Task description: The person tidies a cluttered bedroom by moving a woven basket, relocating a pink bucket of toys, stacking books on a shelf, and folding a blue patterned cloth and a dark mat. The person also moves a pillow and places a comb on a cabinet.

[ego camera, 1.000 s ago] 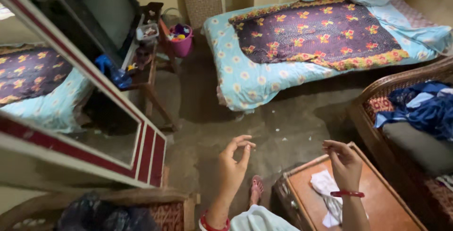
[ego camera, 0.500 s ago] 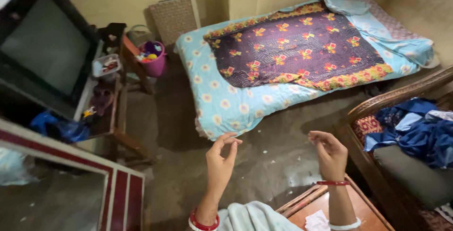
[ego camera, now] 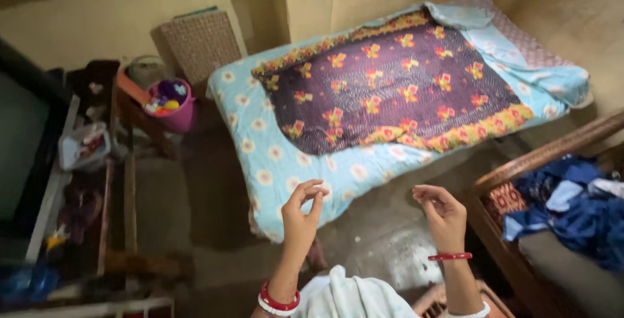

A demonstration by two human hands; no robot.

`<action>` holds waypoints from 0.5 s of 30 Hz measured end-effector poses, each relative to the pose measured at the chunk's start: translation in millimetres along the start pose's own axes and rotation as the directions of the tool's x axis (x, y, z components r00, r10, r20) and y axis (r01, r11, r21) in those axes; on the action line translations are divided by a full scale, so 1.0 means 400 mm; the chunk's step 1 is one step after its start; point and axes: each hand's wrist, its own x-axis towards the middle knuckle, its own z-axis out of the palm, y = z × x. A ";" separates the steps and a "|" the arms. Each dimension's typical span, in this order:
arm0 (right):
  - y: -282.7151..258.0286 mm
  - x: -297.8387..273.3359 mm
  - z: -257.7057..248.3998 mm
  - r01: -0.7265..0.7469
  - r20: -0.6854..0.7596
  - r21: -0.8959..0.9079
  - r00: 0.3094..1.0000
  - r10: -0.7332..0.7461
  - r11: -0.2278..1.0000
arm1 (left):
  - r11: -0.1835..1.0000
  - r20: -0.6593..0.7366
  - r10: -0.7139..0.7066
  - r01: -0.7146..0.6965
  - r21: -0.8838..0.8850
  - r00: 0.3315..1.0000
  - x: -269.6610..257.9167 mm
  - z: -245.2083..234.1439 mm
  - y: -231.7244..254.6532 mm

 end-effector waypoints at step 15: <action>0.211 0.614 0.313 -0.056 0.123 -0.189 0.989 0.080 0.980 | 0.992 0.045 -0.117 0.114 0.059 0.992 0.641 0.064 -0.266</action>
